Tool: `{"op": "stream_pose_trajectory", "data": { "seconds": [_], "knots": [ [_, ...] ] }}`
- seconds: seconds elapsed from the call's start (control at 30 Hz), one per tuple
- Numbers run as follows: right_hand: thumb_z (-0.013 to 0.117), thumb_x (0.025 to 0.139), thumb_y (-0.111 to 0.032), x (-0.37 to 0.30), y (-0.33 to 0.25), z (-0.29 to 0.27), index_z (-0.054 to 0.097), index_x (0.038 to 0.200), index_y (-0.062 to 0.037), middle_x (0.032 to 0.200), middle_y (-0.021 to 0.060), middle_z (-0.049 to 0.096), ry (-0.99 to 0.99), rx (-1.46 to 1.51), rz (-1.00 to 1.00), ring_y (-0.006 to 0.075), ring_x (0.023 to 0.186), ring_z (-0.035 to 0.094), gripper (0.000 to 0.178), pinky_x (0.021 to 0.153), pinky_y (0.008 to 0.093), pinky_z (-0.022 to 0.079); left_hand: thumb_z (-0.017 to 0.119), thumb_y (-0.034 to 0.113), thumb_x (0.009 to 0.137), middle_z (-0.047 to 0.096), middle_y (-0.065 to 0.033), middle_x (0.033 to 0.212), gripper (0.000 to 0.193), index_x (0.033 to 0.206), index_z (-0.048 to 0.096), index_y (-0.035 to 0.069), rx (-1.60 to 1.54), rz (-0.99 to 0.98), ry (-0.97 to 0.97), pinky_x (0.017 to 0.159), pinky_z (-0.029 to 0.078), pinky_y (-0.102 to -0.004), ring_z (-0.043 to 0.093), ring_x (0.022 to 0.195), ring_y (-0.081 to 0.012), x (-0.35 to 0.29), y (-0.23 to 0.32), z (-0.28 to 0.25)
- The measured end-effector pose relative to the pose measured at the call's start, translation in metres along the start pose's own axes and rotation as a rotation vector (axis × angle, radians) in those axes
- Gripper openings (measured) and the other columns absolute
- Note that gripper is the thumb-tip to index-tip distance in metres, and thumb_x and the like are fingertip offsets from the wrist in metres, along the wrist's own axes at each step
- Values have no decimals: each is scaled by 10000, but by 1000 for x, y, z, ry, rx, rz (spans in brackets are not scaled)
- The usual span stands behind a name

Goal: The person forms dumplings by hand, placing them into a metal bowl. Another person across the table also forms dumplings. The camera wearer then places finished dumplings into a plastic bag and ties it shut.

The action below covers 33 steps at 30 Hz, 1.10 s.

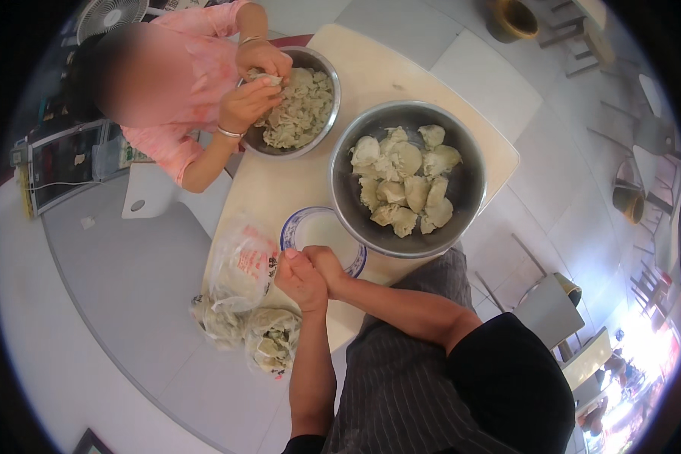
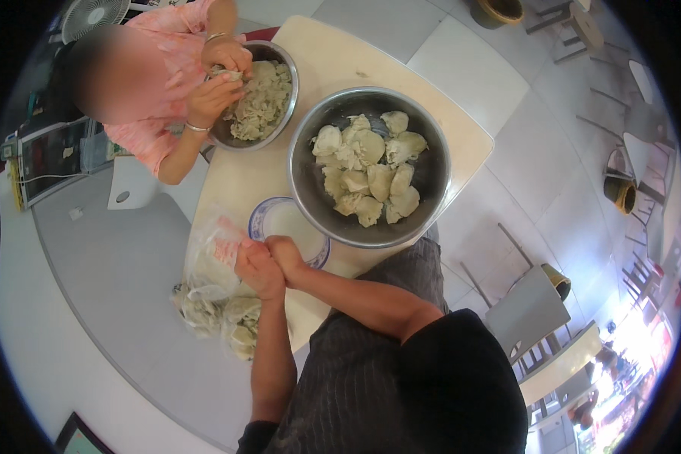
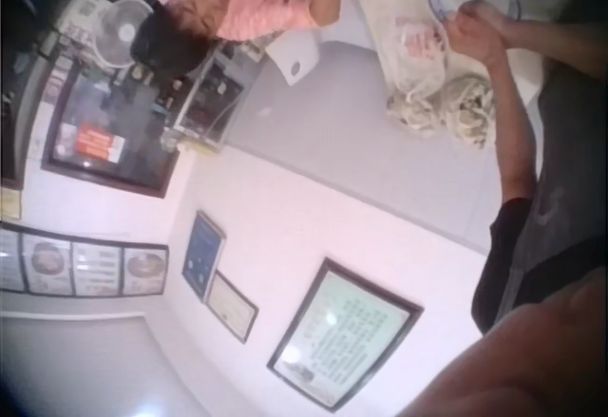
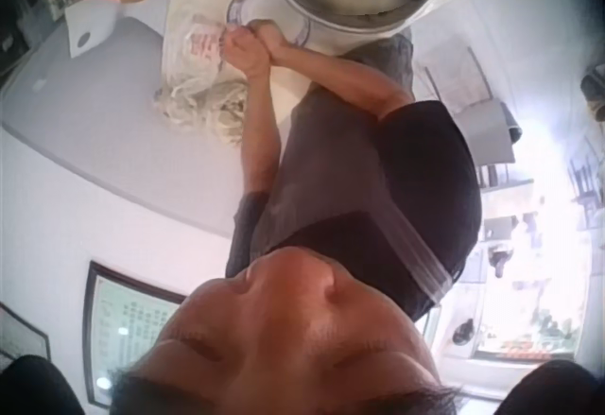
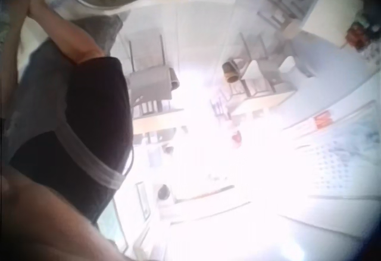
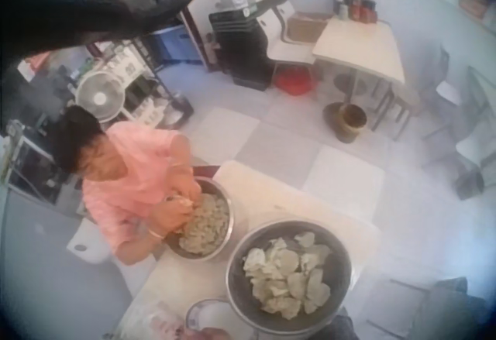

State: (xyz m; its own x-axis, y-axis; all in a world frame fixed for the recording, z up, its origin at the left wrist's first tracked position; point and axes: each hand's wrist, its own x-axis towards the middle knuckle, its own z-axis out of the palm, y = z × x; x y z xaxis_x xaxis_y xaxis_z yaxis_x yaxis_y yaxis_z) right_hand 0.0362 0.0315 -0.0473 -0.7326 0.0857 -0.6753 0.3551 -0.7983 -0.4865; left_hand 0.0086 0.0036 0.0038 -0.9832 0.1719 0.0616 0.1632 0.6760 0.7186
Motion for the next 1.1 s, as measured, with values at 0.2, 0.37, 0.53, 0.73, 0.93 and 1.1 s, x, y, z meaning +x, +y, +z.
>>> {"op": "stream_pose_trajectory", "data": {
  "seconds": [0.2,0.37,0.53,0.73,0.93,1.1],
  "knots": [
    [483,801,-53,6,11,-5,575,698,35,723,124,590,-3,-238,-154,159,666,510,164,605,363,438,444,246,948,513,-98,583,386,665,499,-10,-22,-29,-1,534,393,-339,463,551,-190,0,0,2],
    [494,798,-68,1,2,-6,587,705,30,730,103,596,-43,-49,-72,160,670,512,165,605,358,438,449,228,938,513,-85,577,368,665,499,-13,-25,-44,-6,527,384,-337,458,555,-169,2,4,2],
    [494,808,-100,6,17,-7,577,689,24,732,95,575,-17,193,52,164,662,498,191,593,357,429,444,216,934,492,-81,550,363,654,485,-11,2,-29,21,500,369,-338,446,532,-168,-2,6,0],
    [500,818,-88,-5,4,-7,568,680,14,729,83,553,-56,282,38,162,659,494,184,588,348,426,434,217,936,484,-86,546,356,671,494,-13,-15,-41,9,499,369,-339,446,527,-168,-3,16,-2],
    [487,826,-96,-16,-7,-2,567,697,-9,734,69,540,-23,290,53,152,679,493,175,599,321,425,461,230,947,409,-113,508,402,636,447,-25,-20,29,72,456,313,-342,368,484,-167,-5,21,-1],
    [487,846,-148,-20,-19,0,572,741,-20,774,84,562,-6,299,78,173,701,526,187,629,326,446,467,216,939,420,-131,530,378,639,447,-13,-104,45,33,466,328,-353,395,491,-193,-4,14,1]
  ]
}}
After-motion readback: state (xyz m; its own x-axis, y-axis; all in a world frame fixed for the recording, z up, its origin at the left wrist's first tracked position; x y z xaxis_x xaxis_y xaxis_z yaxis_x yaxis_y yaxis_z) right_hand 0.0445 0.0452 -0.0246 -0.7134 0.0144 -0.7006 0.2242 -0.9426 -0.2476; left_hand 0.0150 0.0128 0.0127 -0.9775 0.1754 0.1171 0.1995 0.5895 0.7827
